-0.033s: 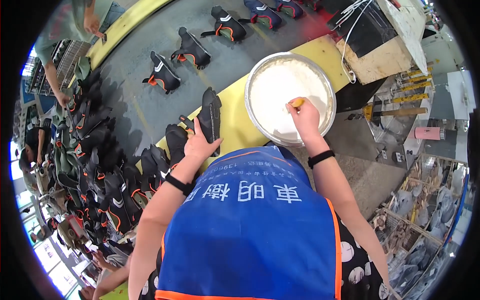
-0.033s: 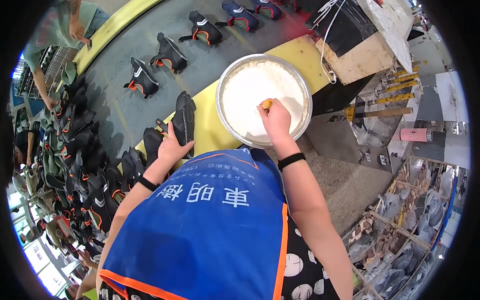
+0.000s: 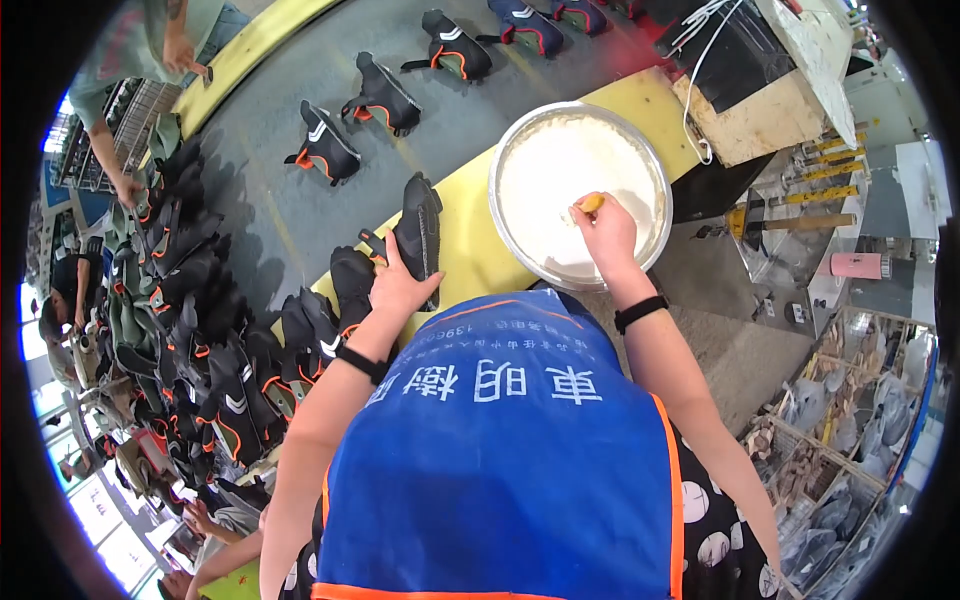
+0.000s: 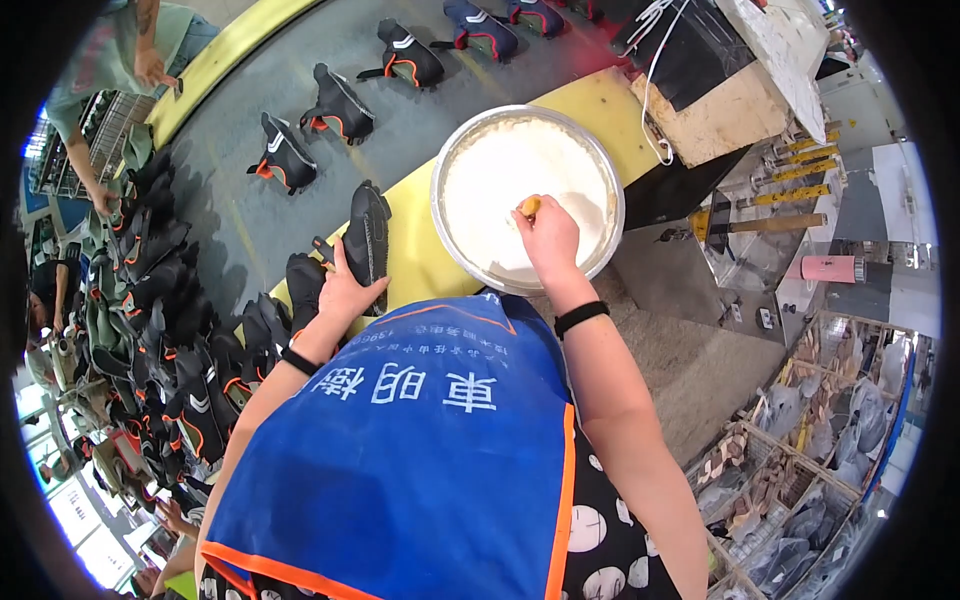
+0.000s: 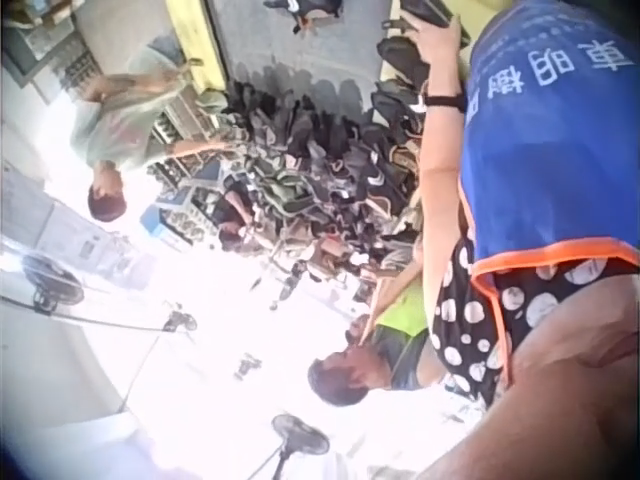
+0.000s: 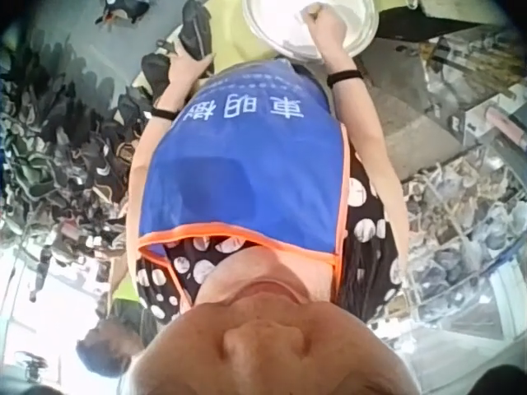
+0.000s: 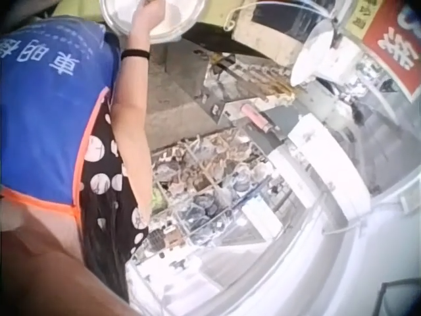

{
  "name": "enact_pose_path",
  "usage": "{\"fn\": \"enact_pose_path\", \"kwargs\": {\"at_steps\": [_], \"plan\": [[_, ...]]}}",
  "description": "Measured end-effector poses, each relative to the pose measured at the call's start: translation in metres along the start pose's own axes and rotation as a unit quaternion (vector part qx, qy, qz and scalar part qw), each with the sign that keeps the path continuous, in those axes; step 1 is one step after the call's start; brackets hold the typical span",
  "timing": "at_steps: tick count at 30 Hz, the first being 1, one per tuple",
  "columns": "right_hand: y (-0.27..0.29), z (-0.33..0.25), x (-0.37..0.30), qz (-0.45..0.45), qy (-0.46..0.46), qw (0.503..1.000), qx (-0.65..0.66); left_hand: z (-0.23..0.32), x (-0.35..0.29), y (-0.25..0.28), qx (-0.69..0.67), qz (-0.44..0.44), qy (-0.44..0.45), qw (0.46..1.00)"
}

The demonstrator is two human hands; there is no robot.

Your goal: Applying adhesive to the bottom of shoe soles using a handheld brush at an assembly line station.

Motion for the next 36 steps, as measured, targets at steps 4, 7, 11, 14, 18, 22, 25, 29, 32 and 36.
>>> {"fn": "enact_pose_path", "kwargs": {"at_steps": [4,7,11,14,18,22,25,29,32,36], "plan": [[-0.006,0.009,0.004,-0.050,-0.052,0.997,-0.003,-0.024,0.030,-0.023,-0.102,0.130,0.049,0.985],[0.013,0.028,0.005,0.004,-0.079,0.977,0.196,-0.009,0.027,-0.017,-0.588,-0.076,-0.025,0.805],[0.050,0.000,0.007,0.035,-0.109,0.921,0.372,-0.009,-0.020,0.022,-0.691,-0.256,-0.087,0.670],[0.050,0.023,0.009,0.052,-0.135,0.901,0.409,0.012,-0.049,0.063,-0.668,-0.257,-0.188,0.672],[0.045,0.043,0.017,0.059,-0.100,0.942,0.314,0.040,-0.068,0.095,-0.606,-0.256,-0.210,0.723],[0.069,0.013,0.020,0.075,-0.136,0.975,0.161,0.062,-0.071,0.105,-0.517,-0.304,-0.181,0.780],[0.082,-0.058,0.014,0.041,0.083,0.972,0.217,0.083,-0.074,0.114,-0.493,-0.324,-0.198,0.783],[0.090,-0.133,-0.002,-0.051,0.227,0.951,0.203,0.096,-0.071,0.114,-0.442,-0.361,-0.212,0.793],[0.086,-0.156,-0.014,-0.091,0.305,0.921,0.223,0.103,-0.072,0.116,-0.424,-0.368,-0.216,0.799],[0.074,-0.150,-0.016,-0.132,0.323,0.913,0.211,0.107,-0.076,0.119,-0.415,-0.358,-0.238,0.801]]}}
Point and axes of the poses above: each hand's wrist, its own x-axis towards the middle knuckle, its own y-axis out of the back of the hand, z = x × y, the point moved 7 cm from there along x, towards the middle knuckle, and after that the axes turned 12 degrees about x, right-handed, at the moved point
